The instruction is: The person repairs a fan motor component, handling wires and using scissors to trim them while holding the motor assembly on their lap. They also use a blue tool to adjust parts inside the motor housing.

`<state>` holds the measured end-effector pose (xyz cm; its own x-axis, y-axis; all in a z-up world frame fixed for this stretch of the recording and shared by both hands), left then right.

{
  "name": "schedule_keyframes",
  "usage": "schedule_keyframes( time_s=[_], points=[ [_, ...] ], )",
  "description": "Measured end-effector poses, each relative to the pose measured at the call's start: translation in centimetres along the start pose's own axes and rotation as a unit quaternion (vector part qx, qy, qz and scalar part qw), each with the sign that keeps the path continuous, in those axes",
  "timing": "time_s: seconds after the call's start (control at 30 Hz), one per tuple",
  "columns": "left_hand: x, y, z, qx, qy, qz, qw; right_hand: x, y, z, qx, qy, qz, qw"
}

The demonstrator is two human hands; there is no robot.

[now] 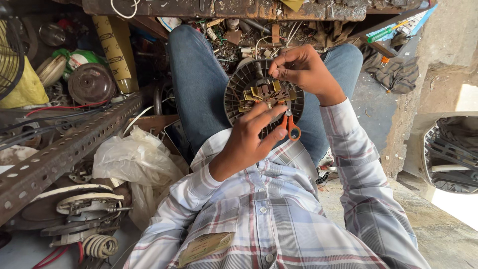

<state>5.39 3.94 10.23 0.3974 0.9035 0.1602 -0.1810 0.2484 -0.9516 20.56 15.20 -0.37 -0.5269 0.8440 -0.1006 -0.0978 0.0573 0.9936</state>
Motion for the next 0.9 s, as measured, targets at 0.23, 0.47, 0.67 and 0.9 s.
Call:
schedule_keyframes(
  time_s=[0.23,0.47,0.67,0.9],
  points=[
    [-1.4,1.2,-1.0,0.236,0.121,-0.011,0.964,0.2,1.7,-1.0,-0.19,0.062,0.044,0.979],
    [-1.1,-0.8,1.5,0.215,0.178,-0.05,0.959,-7.6,8.0,-4.2,-0.344,-0.159,0.255,0.89],
    [3.5,-1.3,6.6,0.258,0.069,-0.096,0.959,-9.2,7.3,-7.1,-0.397,-0.137,0.141,0.897],
    [8.6,3.0,7.3,0.253,0.054,-0.095,0.961,-9.4,7.4,-7.9,-0.392,-0.129,0.085,0.907]
  ],
)
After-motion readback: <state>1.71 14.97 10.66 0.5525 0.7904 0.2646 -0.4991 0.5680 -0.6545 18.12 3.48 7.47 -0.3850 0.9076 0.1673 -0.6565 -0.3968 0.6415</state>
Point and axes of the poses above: each hand's wrist, its own x-axis towards the middle knuckle, its own z-axis out of the back of the hand, y = z × x, the point moved 7 cm from there along x, towards the middle knuckle, and after that the axes turned 5 degrees about -x, right-handed, at the moved point
